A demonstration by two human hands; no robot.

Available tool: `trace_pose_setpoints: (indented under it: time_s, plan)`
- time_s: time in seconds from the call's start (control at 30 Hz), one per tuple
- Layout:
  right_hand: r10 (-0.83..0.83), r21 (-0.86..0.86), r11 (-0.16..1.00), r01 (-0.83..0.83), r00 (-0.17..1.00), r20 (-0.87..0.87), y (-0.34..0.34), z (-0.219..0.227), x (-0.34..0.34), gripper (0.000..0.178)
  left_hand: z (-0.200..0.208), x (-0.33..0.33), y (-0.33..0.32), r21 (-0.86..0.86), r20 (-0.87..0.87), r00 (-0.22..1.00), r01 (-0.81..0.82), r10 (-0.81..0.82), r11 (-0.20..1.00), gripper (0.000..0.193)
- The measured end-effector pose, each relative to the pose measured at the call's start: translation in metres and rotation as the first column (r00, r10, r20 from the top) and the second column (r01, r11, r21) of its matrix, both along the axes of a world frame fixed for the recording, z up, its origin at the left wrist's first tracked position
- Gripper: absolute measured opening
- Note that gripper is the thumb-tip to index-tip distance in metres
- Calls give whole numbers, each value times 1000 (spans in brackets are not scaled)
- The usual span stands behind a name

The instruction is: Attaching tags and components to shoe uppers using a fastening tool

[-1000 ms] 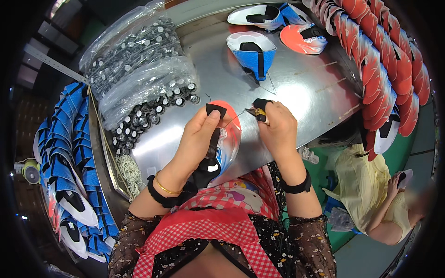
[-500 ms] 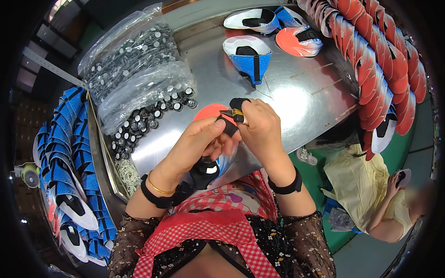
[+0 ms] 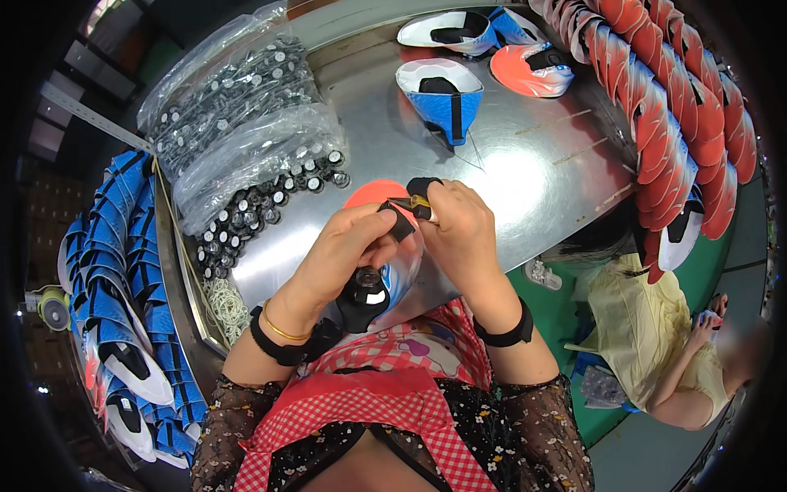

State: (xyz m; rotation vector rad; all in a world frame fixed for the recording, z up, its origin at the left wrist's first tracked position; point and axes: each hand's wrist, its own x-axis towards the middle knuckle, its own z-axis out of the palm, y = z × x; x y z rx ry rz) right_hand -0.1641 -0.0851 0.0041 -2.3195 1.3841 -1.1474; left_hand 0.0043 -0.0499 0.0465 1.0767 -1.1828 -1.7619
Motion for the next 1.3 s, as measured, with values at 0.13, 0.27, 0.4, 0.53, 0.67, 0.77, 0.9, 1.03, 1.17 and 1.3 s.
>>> trace_pose_setpoints:
  time_s: [0.13, 0.27, 0.4, 0.53, 0.67, 0.77, 0.9, 1.03, 1.17, 1.3]
  plan:
    - [55, -65, 997, -51, 996, 66, -1, 1, 4, 21, -6, 3, 1, -3, -6, 1000, -25, 25, 1000, 34]
    - [40, 109, 992, -64, 977, 210, 7, 8, 3, 22, -5, 11, 1, 57, -29, 999, -19, 21, 998, 29]
    - [117, 420, 853, -308, 899, 422, 13, 3, -7, 18, -6, 14, 0, 111, -86, 996, 12, -2, 994, 26]
    - [64, 515, 712, -477, 774, 630, 17, 8, -4, 41, -4, 17, -2, 185, -141, 988, 88, -62, 979, 26]
    - [187, 373, 849, -374, 873, 450, 16, 2, 1, 39, -9, 20, -2, 167, -148, 982, 142, -118, 976, 26]
    - [170, 368, 860, -355, 877, 449, 17, 3, 2, 38, -11, 20, -3, 154, -149, 980, 156, -133, 976, 27]
    - [157, 392, 849, -356, 876, 456, 19, 4, 1, 37, -10, 19, -3, 169, -145, 981, 150, -126, 974, 28]
    - [193, 370, 846, -383, 868, 458, 19, 8, 2, 37, -9, 19, -3, 161, -128, 983, 153, -133, 975, 27]
    - [180, 392, 837, -381, 869, 461, 20, 7, 2, 37, -9, 18, -3, 151, -124, 981, 166, -148, 975, 26]
    - [188, 402, 829, -388, 872, 452, 19, 5, 1, 38, -8, 17, -4, 157, -122, 982, 160, -142, 974, 26]
